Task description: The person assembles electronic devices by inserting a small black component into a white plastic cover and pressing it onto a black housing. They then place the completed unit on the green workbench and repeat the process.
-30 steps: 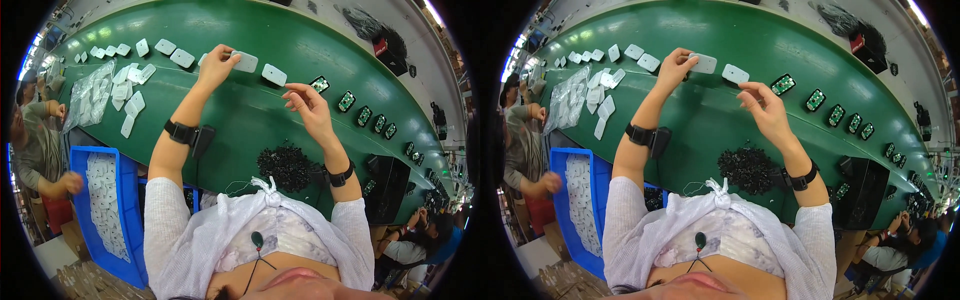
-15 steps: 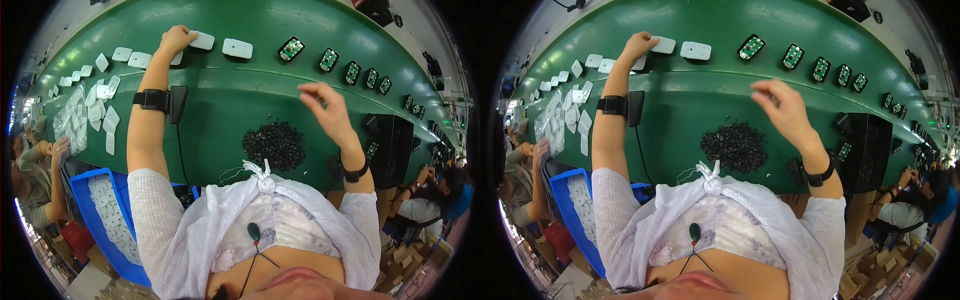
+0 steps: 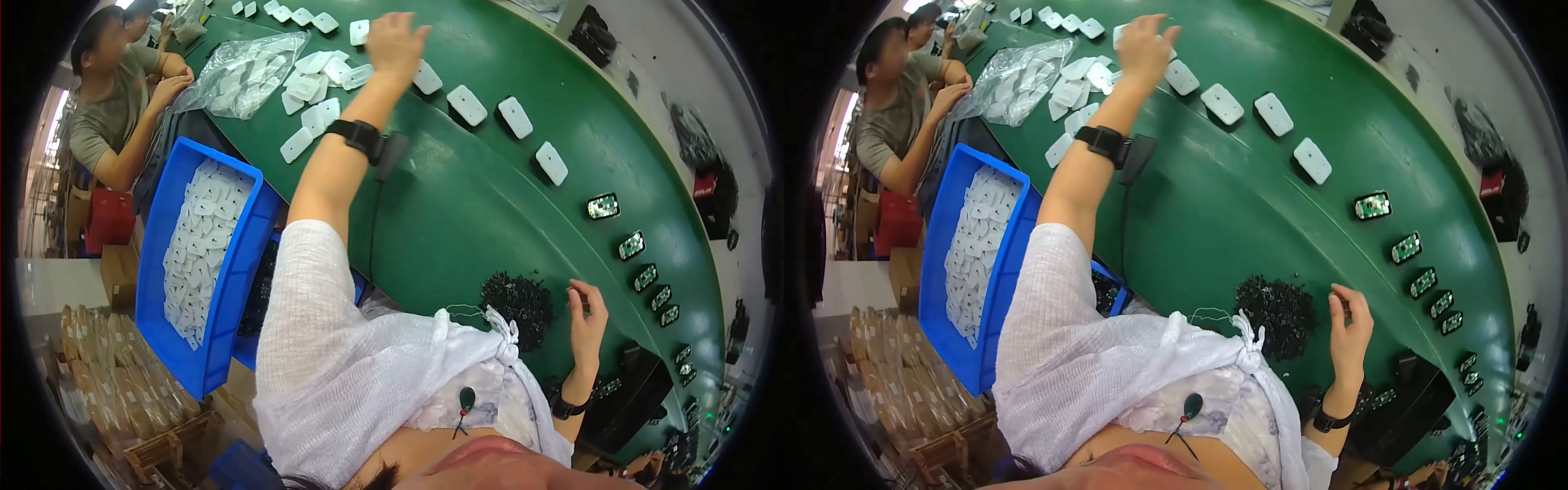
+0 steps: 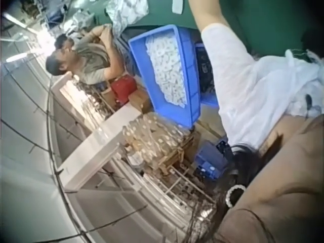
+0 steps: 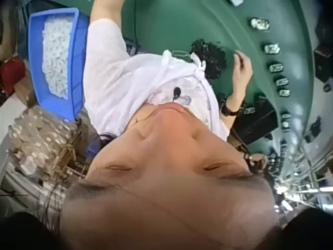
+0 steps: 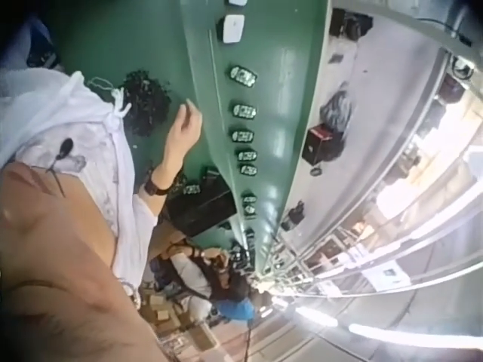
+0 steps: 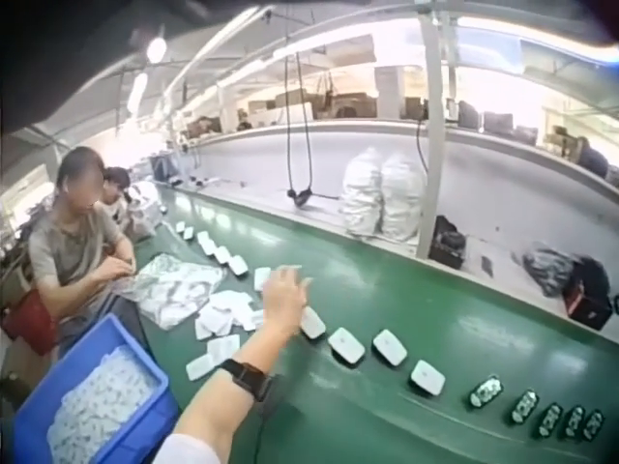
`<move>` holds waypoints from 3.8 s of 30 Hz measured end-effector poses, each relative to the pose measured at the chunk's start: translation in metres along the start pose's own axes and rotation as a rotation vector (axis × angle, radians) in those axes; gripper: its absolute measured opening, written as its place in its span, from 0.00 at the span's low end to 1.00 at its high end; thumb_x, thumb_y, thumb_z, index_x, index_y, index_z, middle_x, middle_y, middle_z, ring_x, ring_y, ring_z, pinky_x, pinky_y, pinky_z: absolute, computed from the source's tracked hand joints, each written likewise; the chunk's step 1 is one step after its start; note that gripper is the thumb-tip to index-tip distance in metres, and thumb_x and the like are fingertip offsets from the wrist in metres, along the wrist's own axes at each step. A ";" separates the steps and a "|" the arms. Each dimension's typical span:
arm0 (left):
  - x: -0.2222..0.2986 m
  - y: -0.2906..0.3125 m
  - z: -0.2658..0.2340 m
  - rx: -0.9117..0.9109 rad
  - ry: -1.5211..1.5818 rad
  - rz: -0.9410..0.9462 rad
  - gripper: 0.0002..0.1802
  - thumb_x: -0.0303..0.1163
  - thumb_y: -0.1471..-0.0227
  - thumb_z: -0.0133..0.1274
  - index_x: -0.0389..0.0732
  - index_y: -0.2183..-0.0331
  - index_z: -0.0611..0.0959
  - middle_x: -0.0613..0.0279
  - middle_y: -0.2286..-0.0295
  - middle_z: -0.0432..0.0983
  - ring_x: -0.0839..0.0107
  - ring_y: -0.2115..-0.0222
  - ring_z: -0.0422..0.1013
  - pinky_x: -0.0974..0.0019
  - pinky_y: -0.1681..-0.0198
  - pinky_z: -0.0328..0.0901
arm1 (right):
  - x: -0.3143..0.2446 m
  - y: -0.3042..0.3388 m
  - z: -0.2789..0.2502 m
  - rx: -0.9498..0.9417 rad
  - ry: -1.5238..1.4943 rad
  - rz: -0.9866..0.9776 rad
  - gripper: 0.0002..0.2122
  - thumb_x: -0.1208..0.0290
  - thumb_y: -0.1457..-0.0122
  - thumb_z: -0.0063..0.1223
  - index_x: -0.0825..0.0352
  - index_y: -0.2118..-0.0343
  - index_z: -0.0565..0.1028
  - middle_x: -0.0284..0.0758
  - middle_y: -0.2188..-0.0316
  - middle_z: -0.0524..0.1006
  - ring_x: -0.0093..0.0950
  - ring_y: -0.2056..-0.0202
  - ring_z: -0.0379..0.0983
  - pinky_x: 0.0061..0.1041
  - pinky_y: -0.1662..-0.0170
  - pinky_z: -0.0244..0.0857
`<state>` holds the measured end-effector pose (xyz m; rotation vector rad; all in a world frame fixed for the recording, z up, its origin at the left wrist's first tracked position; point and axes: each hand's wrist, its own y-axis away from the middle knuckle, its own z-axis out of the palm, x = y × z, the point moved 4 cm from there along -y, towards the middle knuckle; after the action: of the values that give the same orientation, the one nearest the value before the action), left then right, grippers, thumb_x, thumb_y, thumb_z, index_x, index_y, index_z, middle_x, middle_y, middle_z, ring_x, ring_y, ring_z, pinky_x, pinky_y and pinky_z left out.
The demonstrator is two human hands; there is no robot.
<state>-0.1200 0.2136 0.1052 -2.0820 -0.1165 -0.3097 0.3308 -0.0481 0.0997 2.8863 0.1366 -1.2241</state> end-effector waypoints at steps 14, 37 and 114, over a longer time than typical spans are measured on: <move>-0.173 0.044 0.001 -0.869 -0.246 -0.538 0.39 0.70 0.55 0.46 0.68 0.43 0.68 0.56 0.38 0.52 0.47 0.39 0.49 0.35 0.42 0.45 | 0.007 -0.009 0.019 -0.027 -0.001 0.111 0.07 0.76 0.42 0.52 0.70 0.61 0.77 0.32 0.72 0.77 0.19 0.74 0.71 0.18 0.68 0.65; -0.022 0.076 -0.103 -0.633 -0.069 0.121 0.34 0.51 0.52 0.57 0.57 0.43 0.70 0.54 0.42 0.59 0.50 0.41 0.55 0.40 0.43 0.50 | -0.115 -0.200 0.064 0.120 0.365 -0.527 0.16 0.66 0.47 0.59 0.65 0.56 0.75 0.36 0.63 0.76 0.33 0.59 0.72 0.29 0.55 0.66; 0.239 0.066 -0.165 -0.640 1.130 -0.088 0.20 0.35 0.37 0.43 0.39 0.46 0.73 0.71 0.73 0.69 0.84 0.79 0.53 0.78 0.77 0.50 | -0.128 -0.074 0.010 0.590 -0.225 -0.661 0.17 0.64 0.46 0.54 0.67 0.56 0.69 0.38 0.70 0.69 0.38 0.68 0.69 0.35 0.67 0.63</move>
<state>0.0959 0.0270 0.1928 -2.1777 0.6425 -1.6817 0.2290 0.0152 0.1865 3.2627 0.9386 -1.9626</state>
